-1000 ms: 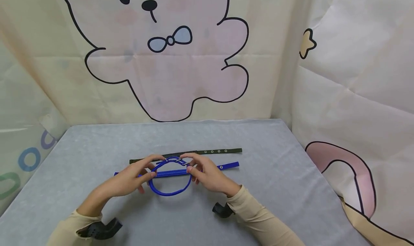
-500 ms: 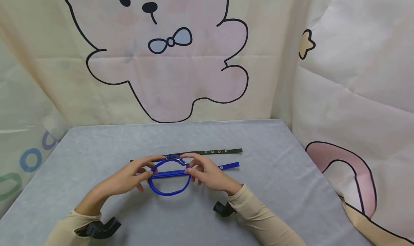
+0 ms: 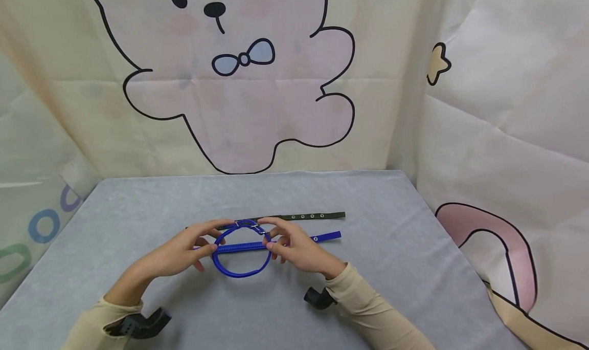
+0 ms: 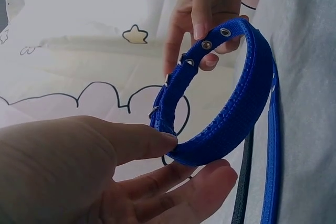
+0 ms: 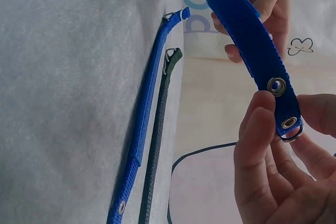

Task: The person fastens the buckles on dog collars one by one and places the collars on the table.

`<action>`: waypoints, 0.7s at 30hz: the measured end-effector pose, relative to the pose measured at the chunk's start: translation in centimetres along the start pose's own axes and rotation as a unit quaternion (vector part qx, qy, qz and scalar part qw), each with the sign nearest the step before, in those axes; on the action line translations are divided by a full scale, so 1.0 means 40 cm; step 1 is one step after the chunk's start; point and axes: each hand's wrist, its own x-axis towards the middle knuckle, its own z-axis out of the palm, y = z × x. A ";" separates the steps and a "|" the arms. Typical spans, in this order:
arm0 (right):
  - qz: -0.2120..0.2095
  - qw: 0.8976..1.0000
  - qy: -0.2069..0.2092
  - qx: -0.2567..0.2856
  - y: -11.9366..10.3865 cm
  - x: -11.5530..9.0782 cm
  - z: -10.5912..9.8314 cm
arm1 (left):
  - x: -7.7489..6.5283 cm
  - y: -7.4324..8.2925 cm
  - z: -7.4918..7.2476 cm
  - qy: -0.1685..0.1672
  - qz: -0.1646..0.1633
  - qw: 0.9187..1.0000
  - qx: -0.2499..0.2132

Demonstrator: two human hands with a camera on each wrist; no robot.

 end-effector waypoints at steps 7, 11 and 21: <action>0.001 1.000 -0.005 -0.002 0.000 -0.001 0.000 | -0.004 0.003 0.002 0.004 -0.005 1.000 0.003; -0.001 1.000 -0.009 -0.006 0.000 0.000 -0.001 | -0.006 0.003 0.002 0.008 -0.004 1.000 0.007; 0.005 1.000 -0.013 -0.018 -0.003 -0.001 0.001 | -0.002 -0.001 0.003 0.012 -0.012 1.000 0.004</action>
